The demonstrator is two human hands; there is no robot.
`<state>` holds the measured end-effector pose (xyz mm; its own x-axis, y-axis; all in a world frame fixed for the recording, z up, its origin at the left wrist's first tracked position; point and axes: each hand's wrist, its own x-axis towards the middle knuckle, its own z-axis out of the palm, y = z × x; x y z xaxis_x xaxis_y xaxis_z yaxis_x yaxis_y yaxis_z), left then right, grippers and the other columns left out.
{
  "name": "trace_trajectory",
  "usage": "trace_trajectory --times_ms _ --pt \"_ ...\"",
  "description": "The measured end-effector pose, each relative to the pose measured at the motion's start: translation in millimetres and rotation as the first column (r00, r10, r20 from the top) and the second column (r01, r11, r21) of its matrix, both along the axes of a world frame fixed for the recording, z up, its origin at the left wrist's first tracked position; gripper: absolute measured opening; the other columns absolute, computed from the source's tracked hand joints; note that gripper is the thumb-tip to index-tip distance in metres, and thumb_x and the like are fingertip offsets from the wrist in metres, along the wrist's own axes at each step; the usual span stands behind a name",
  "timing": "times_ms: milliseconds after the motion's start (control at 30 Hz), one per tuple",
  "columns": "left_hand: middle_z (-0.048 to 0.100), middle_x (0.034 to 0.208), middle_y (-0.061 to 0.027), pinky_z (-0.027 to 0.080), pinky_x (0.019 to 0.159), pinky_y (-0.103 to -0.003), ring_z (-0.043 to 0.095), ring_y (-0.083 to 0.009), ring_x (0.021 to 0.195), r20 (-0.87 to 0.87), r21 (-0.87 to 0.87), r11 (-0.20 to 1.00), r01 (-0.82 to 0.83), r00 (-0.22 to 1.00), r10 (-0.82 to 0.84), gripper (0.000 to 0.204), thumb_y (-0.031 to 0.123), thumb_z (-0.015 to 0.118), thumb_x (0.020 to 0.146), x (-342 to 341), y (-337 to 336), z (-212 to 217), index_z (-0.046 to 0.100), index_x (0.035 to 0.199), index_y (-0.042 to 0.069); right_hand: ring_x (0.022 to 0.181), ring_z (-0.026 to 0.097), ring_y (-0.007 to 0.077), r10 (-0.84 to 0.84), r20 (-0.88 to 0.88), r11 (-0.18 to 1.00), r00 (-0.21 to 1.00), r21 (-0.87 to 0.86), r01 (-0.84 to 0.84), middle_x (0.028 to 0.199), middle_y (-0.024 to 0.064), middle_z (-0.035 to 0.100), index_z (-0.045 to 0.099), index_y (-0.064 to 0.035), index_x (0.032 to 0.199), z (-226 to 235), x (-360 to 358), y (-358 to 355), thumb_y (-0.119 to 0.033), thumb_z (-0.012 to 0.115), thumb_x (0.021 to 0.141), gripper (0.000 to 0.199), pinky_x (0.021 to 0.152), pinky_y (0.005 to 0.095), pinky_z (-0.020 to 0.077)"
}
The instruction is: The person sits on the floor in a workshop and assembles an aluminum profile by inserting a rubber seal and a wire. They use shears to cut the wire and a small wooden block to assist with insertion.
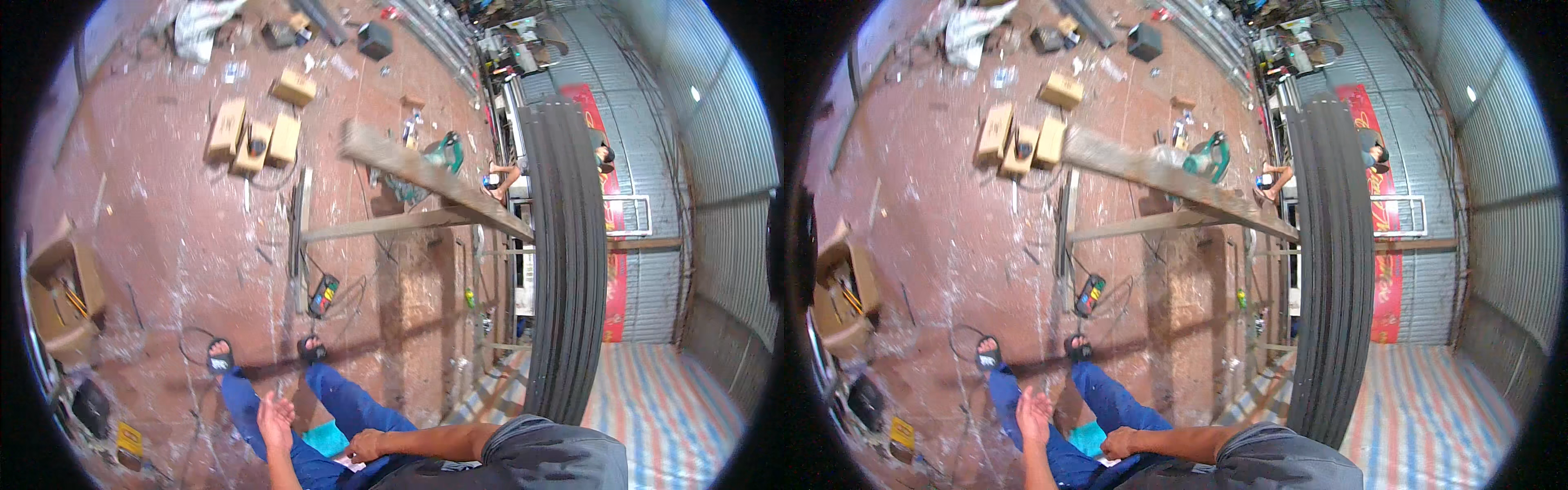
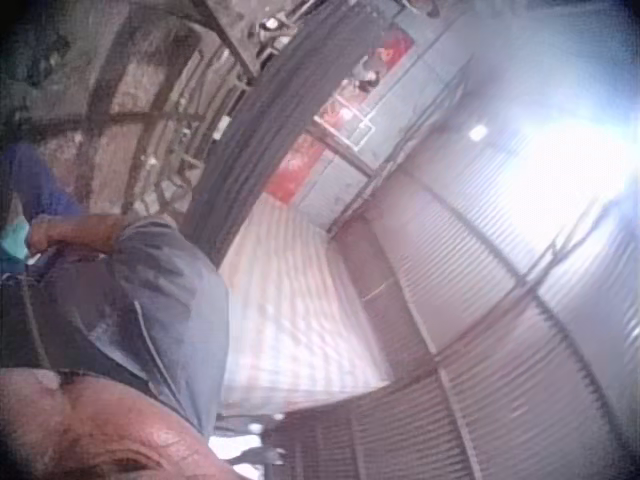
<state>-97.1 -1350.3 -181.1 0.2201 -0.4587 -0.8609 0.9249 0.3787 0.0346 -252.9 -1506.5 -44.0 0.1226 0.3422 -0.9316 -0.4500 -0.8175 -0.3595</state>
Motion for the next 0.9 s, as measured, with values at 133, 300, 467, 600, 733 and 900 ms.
trace_trajectory --times_ms 133,300,467,600,733,900 --pt "0.073 0.093 -0.0080 0.058 0.066 -0.035 0.071 -0.0211 0.078 0.073 0.074 0.997 0.022 0.997 -0.028 0.035 0.039 0.064 0.105 -6.9 34.7 25.7 0.061 0.129 0.013 0.106 0.070 0.0395 -0.246 0.156 0.969 0.957 0.023 0.246 0.108 0.0172 0.075 0.069 -0.0143 0.123 23.1 24.4 -16.1 -0.041 0.061 0.097 0.038 0.091 0.0524 0.0543" --pt "0.071 0.090 -0.0077 0.058 0.066 -0.038 0.070 -0.0231 0.075 0.176 0.171 0.951 0.256 0.942 -0.285 0.034 0.039 0.065 0.103 -23.8 72.6 14.8 0.059 0.126 0.015 0.102 0.072 0.0383 -0.444 0.532 0.863 0.721 0.035 0.505 0.113 0.0190 0.074 0.067 -0.0113 0.128 36.6 0.6 -85.5 -0.030 0.066 0.095 0.038 0.092 0.0489 0.0556" --pt "0.070 0.083 -0.0090 0.055 0.055 -0.032 0.068 -0.0198 0.066 0.224 0.503 0.716 0.485 0.727 -0.650 0.031 0.032 0.064 0.104 -44.6 62.3 74.1 0.067 0.120 0.007 0.102 0.073 0.0361 -0.392 0.740 0.769 0.546 -0.061 0.636 0.108 0.0189 0.076 0.070 -0.0108 0.126 96.6 -40.6 -159.8 -0.024 0.069 0.092 0.037 0.091 0.0472 0.0572" --pt "0.073 0.091 -0.0093 0.056 0.068 -0.033 0.068 -0.0178 0.081 0.393 0.500 0.846 0.185 0.822 -0.412 0.035 0.031 0.072 0.097 -118.4 84.0 79.3 0.075 0.114 0.000 0.097 0.072 0.0398 -0.372 0.663 0.740 0.649 -0.211 0.639 0.103 0.0229 0.074 0.078 -0.0059 0.095 133.8 -75.5 -203.5 -0.046 0.068 0.093 0.042 0.084 0.0492 0.0550" --pt "0.076 0.115 -0.0156 0.053 0.097 -0.044 0.071 -0.0348 0.110 0.309 0.870 0.467 0.157 0.564 -0.765 0.040 0.044 0.069 0.094 -145.5 86.5 162.7 0.079 0.109 0.008 0.088 0.075 0.0300 -0.426 0.648 0.764 0.632 -0.117 0.635 0.094 0.0172 0.078 0.079 -0.0034 0.098 53.4 -150.1 -242.6 -0.034 0.070 0.092 0.033 0.079 0.0402 0.0574" --pt "0.077 0.111 -0.0182 0.055 0.093 -0.045 0.072 -0.0374 0.107 0.330 0.891 0.455 -0.019 0.714 -0.617 0.040 0.044 0.070 0.094 -199.2 132.1 170.2 0.080 0.109 0.009 0.074 0.073 0.0186 -0.466 0.361 0.830 0.808 -0.137 0.540 0.088 0.0120 0.078 0.078 -0.0002 0.103 44.7 -94.0 -230.2 -0.025 0.073 0.092 0.027 0.070 0.0346 0.0575"
